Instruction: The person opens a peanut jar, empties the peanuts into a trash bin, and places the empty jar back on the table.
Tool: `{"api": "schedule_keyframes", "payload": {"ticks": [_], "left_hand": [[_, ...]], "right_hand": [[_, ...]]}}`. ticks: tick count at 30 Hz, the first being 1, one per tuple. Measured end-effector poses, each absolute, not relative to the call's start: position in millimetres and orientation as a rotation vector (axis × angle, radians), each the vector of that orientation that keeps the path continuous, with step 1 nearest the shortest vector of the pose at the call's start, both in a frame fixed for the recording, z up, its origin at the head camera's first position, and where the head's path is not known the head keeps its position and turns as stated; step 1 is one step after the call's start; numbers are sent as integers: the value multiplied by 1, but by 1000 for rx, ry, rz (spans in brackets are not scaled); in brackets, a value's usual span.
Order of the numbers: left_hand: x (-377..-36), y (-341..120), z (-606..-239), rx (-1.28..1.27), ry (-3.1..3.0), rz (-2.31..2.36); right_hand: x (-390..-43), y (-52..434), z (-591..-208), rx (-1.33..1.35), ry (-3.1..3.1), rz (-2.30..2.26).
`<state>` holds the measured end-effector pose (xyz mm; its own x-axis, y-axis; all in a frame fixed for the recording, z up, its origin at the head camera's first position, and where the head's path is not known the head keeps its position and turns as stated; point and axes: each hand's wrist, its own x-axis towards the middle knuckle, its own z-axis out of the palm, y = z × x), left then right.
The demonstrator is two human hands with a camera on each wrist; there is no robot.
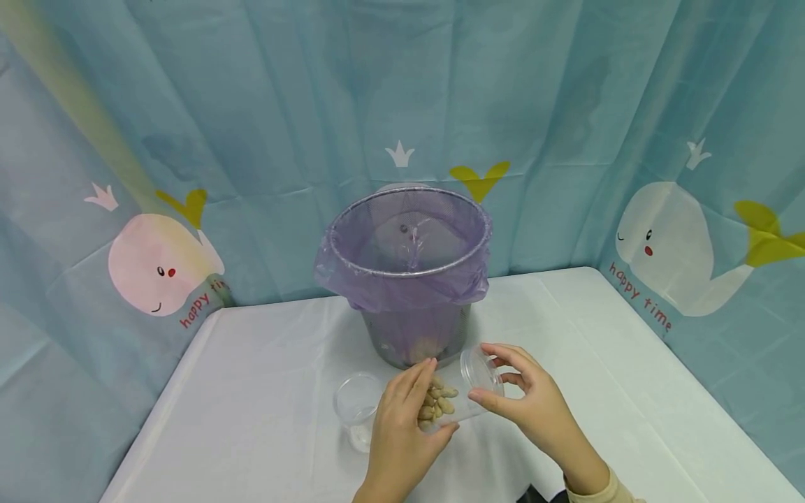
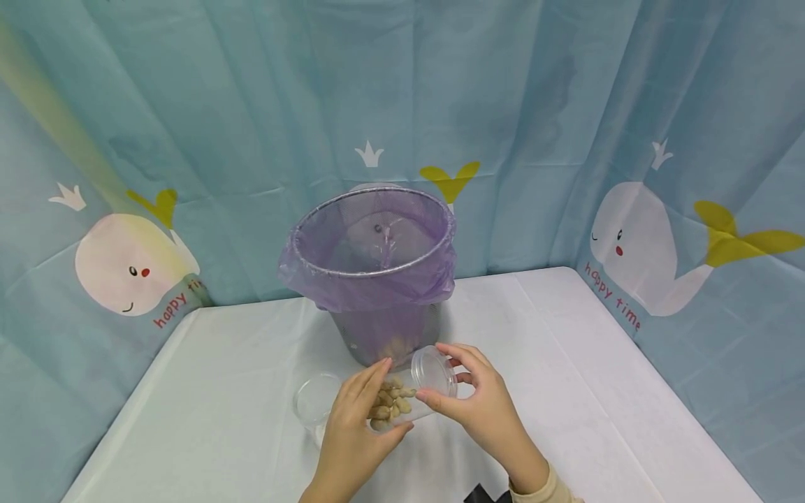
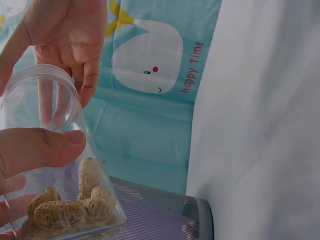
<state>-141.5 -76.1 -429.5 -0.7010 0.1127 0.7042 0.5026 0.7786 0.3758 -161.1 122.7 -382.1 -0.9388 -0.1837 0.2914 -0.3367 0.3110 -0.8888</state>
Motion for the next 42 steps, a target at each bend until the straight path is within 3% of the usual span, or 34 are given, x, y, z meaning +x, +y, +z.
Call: {"api": "schedule_keyframes", "payload": {"ticks": [29,42], "left_hand": [[-141,-78,-425,-479,-2259,-686],[-141,-78,-425,-488,-2258,-686]], "right_hand": [[-161,116,-381,417,-2437,1681],[-162,120,-382,528,-2398,1679]]}}
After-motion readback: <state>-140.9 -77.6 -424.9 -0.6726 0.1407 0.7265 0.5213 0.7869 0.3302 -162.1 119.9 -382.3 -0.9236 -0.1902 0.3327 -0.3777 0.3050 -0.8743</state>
